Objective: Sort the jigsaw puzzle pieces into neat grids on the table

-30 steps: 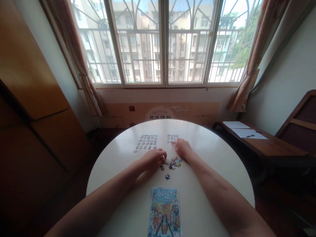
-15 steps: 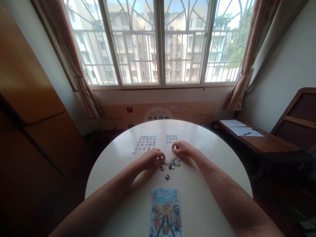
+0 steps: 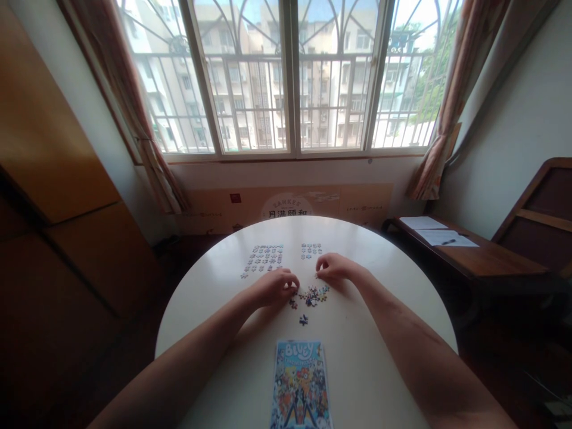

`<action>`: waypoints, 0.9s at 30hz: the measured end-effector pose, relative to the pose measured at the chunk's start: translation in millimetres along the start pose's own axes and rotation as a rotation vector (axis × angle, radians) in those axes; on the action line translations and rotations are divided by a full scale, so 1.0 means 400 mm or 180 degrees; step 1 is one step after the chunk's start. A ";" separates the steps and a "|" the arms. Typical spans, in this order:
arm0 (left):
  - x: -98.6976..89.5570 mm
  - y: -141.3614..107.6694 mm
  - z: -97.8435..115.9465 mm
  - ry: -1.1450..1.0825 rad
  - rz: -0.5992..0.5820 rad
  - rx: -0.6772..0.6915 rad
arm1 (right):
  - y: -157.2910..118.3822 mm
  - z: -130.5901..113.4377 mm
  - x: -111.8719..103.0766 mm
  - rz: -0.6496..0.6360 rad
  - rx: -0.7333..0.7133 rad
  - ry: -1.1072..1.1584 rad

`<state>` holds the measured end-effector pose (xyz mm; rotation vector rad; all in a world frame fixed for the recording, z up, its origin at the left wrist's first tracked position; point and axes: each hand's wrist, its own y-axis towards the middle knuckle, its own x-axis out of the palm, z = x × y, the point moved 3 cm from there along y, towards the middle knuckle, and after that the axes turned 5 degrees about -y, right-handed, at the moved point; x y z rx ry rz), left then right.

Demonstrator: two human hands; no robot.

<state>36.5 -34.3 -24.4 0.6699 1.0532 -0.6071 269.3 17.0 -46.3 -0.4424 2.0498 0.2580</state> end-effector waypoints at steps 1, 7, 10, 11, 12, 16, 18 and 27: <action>0.000 0.000 0.000 0.0006 0.0001 0.0004 | 0.000 0.003 -0.002 0.0181 0.0039 -0.0156; -0.001 -0.001 0.000 0.0039 -0.0035 -0.0003 | -0.018 0.001 -0.019 0.0730 0.0175 -0.0766; -0.001 0.000 0.002 0.0050 -0.0054 -0.0016 | -0.026 -0.007 -0.023 0.0673 0.0137 -0.0783; -0.001 0.000 0.002 0.0051 -0.0053 -0.0019 | -0.027 -0.010 -0.024 0.0645 0.0125 -0.0794; -0.001 0.000 0.002 0.0052 -0.0044 -0.0024 | -0.026 -0.013 -0.025 0.0622 0.0125 -0.0816; 0.001 -0.001 0.003 0.0070 -0.0020 -0.0025 | -0.019 -0.017 -0.019 0.0686 0.0162 -0.1000; 0.002 -0.001 0.003 0.0087 -0.0016 -0.0029 | -0.015 -0.014 -0.009 0.0874 0.0244 -0.1106; 0.011 0.004 -0.004 0.0180 -0.0003 -0.0051 | -0.007 -0.017 0.031 0.1189 0.0497 -0.1223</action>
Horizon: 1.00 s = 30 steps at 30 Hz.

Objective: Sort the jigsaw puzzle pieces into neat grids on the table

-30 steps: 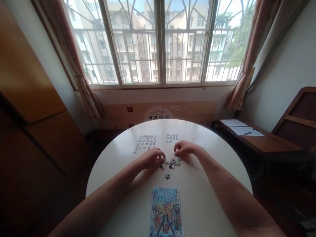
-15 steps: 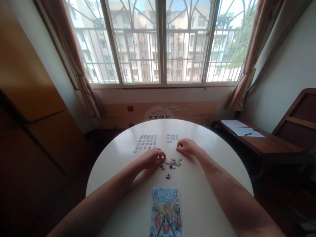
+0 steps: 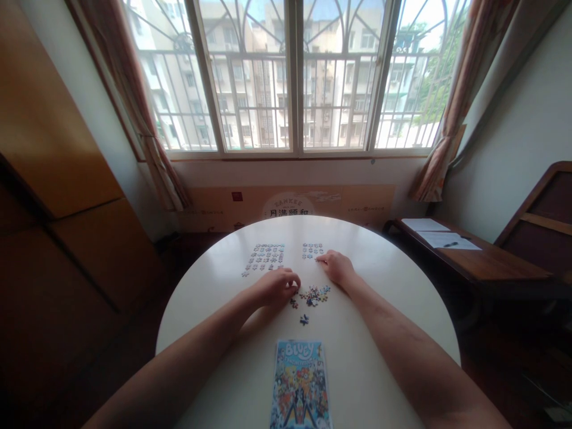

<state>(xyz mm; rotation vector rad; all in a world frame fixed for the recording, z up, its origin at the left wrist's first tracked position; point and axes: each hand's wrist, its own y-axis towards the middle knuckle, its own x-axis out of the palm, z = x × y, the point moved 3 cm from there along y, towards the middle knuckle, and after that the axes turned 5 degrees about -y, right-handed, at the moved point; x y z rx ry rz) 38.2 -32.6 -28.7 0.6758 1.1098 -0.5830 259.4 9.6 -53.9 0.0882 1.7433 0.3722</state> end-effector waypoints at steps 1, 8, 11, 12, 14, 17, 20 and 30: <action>0.001 0.000 -0.001 -0.0002 0.0008 -0.0002 | 0.001 -0.003 -0.001 -0.0057 0.0040 -0.0048; 0.004 0.001 -0.002 0.0016 0.0023 -0.0059 | 0.005 -0.014 -0.007 -0.0191 0.0217 -0.0237; 0.004 0.001 -0.001 0.0048 0.0002 -0.0072 | 0.006 -0.013 -0.005 -0.0205 0.0236 -0.0232; 0.004 0.001 -0.001 0.0057 -0.0012 -0.0077 | 0.006 -0.013 -0.004 -0.0207 0.0247 -0.0231; 0.003 0.000 -0.001 0.0064 -0.0042 -0.0088 | 0.006 -0.012 -0.003 -0.0192 0.0257 -0.0230; 0.002 0.000 0.000 0.0056 -0.0061 -0.0099 | 0.005 -0.012 -0.002 -0.0158 0.0250 -0.0236; 0.001 0.000 0.001 0.0032 -0.0042 -0.0096 | 0.003 -0.011 0.000 -0.0120 0.0231 -0.0217; -0.007 -0.004 0.006 -0.0016 -0.0111 -0.0118 | 0.005 0.008 0.000 0.0069 0.0325 0.0060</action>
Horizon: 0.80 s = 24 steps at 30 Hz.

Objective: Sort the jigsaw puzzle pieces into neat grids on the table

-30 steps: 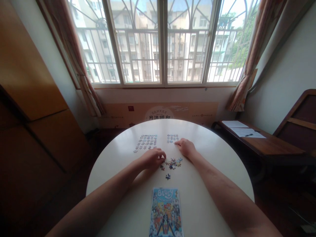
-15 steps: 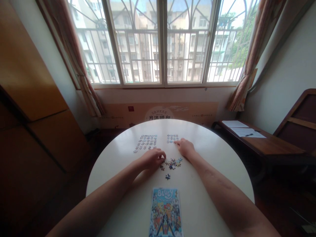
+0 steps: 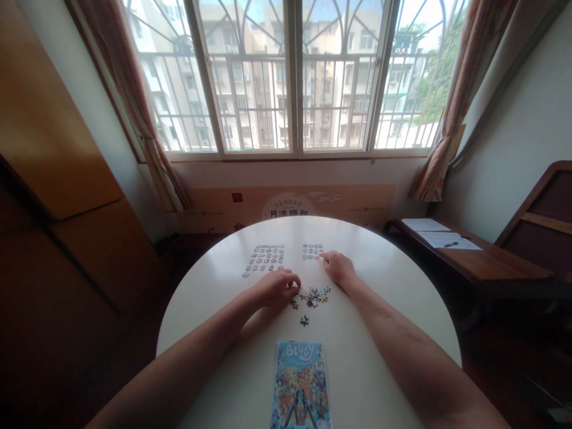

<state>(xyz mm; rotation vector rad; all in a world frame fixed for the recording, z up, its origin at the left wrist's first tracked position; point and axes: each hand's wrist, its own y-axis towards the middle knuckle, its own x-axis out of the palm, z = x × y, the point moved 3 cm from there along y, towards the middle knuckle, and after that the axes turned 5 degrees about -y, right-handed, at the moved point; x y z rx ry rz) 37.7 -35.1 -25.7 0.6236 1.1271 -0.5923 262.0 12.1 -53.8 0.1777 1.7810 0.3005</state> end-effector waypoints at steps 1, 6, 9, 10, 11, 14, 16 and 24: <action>0.000 0.000 0.000 -0.0002 0.0006 0.0009 | -0.001 -0.001 0.000 -0.0028 -0.0029 -0.0039; -0.003 0.000 0.002 -0.0021 0.0019 -0.0006 | -0.008 -0.011 -0.002 -0.0129 -0.0141 -0.0145; -0.008 -0.002 0.007 -0.0021 0.0016 -0.0025 | -0.009 -0.022 -0.005 -0.0154 -0.0194 -0.0210; -0.009 -0.003 0.009 -0.0016 0.0021 -0.0025 | -0.010 -0.027 -0.005 -0.0156 -0.0214 -0.0240; -0.010 -0.004 0.010 -0.0010 0.0028 -0.0021 | -0.010 -0.032 -0.006 -0.0155 -0.0235 -0.0270; -0.011 -0.005 0.010 0.0000 0.0037 -0.0006 | -0.012 -0.042 -0.008 -0.0153 -0.0266 -0.0332; -0.009 -0.004 0.009 -0.0004 0.0040 0.0008 | -0.013 -0.044 -0.008 -0.0152 -0.0266 -0.0327; -0.005 -0.002 0.004 -0.0017 0.0044 -0.0002 | -0.005 -0.027 0.005 -0.0056 -0.0162 -0.0115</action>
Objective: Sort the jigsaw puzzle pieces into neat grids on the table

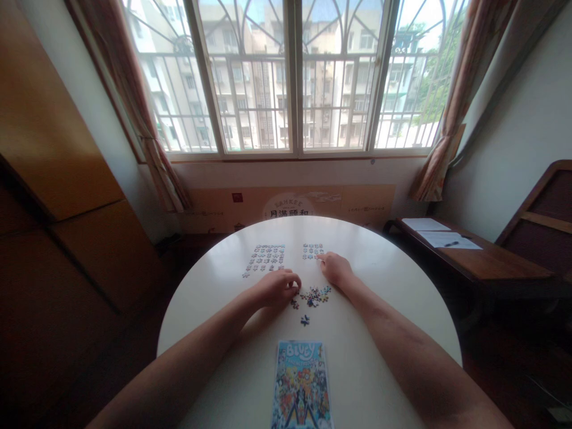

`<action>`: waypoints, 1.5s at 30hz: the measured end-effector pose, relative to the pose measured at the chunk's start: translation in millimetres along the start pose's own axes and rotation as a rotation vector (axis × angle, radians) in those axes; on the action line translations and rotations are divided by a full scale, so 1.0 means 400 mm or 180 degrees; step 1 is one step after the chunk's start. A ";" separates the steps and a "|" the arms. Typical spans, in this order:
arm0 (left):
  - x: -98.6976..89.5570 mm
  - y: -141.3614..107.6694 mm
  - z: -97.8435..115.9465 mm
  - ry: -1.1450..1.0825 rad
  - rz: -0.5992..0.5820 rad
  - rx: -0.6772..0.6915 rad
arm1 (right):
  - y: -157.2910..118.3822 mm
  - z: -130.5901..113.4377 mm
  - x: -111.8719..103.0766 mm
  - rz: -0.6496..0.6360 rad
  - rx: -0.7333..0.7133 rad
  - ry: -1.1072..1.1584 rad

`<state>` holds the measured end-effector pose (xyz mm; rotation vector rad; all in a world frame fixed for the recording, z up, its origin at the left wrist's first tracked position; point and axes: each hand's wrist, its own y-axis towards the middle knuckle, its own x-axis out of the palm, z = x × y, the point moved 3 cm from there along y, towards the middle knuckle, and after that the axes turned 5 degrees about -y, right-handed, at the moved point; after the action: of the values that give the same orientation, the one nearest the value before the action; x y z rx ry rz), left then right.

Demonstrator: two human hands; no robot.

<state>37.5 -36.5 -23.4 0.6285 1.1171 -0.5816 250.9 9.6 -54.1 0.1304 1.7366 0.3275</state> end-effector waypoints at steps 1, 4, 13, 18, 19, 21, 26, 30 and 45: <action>0.000 0.000 0.000 -0.0001 0.0005 -0.0001 | 0.002 0.004 0.000 0.0030 0.0021 0.0065; -0.001 -0.001 0.001 -0.0008 -0.0012 0.0010 | 0.008 0.017 -0.008 0.0025 -0.0107 0.0383; -0.001 0.001 -0.002 -0.0048 -0.0038 0.0017 | 0.000 0.069 -0.048 -0.2053 -0.0880 0.1460; 0.001 0.000 -0.002 -0.0059 -0.0010 0.0017 | 0.000 0.069 -0.051 -0.2295 -0.0939 0.1444; 0.001 0.000 -0.002 -0.0063 -0.0007 0.0008 | 0.001 0.070 -0.049 -0.2285 -0.0944 0.1423; 0.001 0.000 -0.003 -0.0071 -0.0018 -0.0001 | 0.007 0.078 -0.042 -0.2165 -0.0891 0.1348; 0.001 0.000 -0.004 -0.0069 -0.0017 0.0037 | 0.027 0.122 -0.031 -0.1245 -0.0472 0.0908; 0.004 0.001 -0.008 -0.0066 -0.0021 0.0054 | 0.031 0.151 -0.030 -0.0763 -0.0354 0.0795; 0.003 0.001 -0.007 -0.0056 -0.0027 0.0038 | 0.017 0.146 -0.033 -0.0908 -0.0550 0.1281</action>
<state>36.4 -34.4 -25.5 0.6280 1.1010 -0.6003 309.8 21.1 -48.9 -0.3273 2.0812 0.3048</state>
